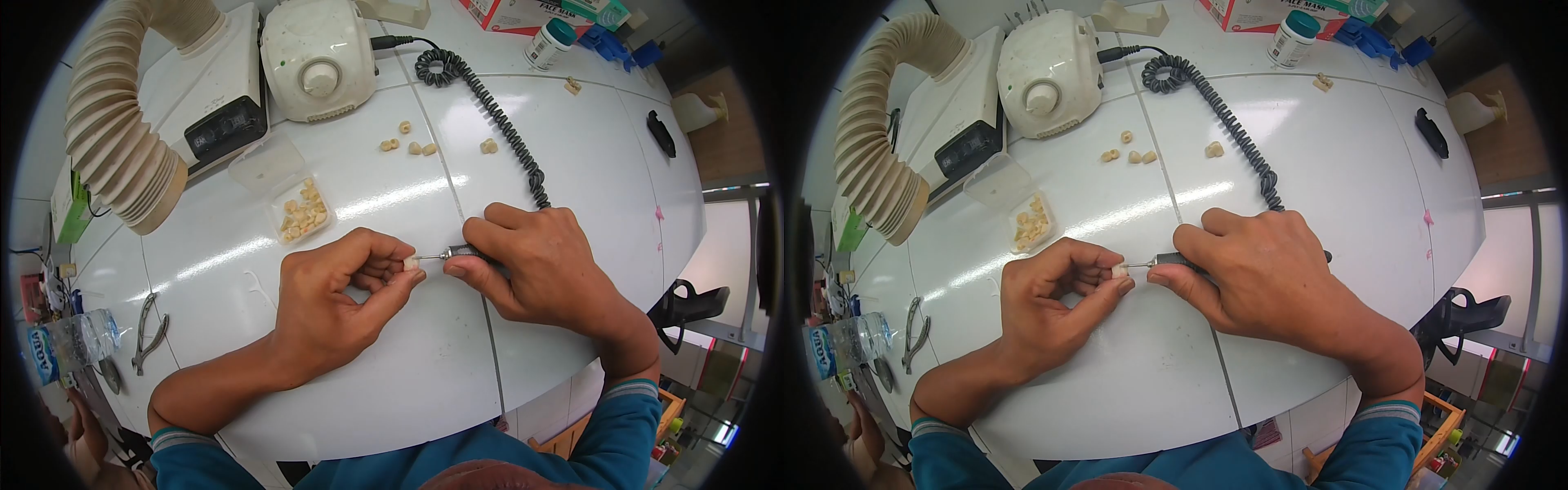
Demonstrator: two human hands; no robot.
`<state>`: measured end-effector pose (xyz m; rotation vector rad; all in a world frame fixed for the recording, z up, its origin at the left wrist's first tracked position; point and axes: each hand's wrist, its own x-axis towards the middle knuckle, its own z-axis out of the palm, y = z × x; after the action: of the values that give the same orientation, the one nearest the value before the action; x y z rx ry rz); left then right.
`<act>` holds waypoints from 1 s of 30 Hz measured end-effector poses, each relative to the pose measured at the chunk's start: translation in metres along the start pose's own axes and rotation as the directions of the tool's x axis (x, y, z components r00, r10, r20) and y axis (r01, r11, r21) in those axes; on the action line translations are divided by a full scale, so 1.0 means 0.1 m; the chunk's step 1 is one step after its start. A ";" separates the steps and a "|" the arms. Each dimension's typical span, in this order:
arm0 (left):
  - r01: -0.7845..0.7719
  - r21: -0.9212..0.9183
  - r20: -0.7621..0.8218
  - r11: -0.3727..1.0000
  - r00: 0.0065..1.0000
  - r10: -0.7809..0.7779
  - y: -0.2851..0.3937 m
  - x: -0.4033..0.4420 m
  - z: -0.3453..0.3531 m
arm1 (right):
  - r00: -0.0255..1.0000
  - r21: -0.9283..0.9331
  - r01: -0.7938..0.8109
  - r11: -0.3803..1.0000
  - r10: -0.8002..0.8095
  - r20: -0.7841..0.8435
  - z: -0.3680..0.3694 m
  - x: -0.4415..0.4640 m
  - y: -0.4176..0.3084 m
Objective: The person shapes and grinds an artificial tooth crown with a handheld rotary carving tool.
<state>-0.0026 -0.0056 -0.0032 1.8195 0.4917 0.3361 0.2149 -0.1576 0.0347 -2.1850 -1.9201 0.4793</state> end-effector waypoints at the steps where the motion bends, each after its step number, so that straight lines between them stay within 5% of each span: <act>1: 0.000 -0.002 0.001 1.000 1.000 0.000 -0.01 0.00 0.00 | 1.000 -0.002 0.009 1.000 -0.009 -0.001 0.00 0.00 0.00; 30: -0.007 0.000 -0.010 1.000 1.000 0.007 -0.01 0.00 0.01 | 1.000 0.001 0.004 1.000 -0.004 -0.010 0.01 -0.01 0.00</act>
<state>-0.0027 -0.0060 -0.0044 1.8204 0.4921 0.3508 0.2143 -0.1583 0.0335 -2.1780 -1.9181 0.4681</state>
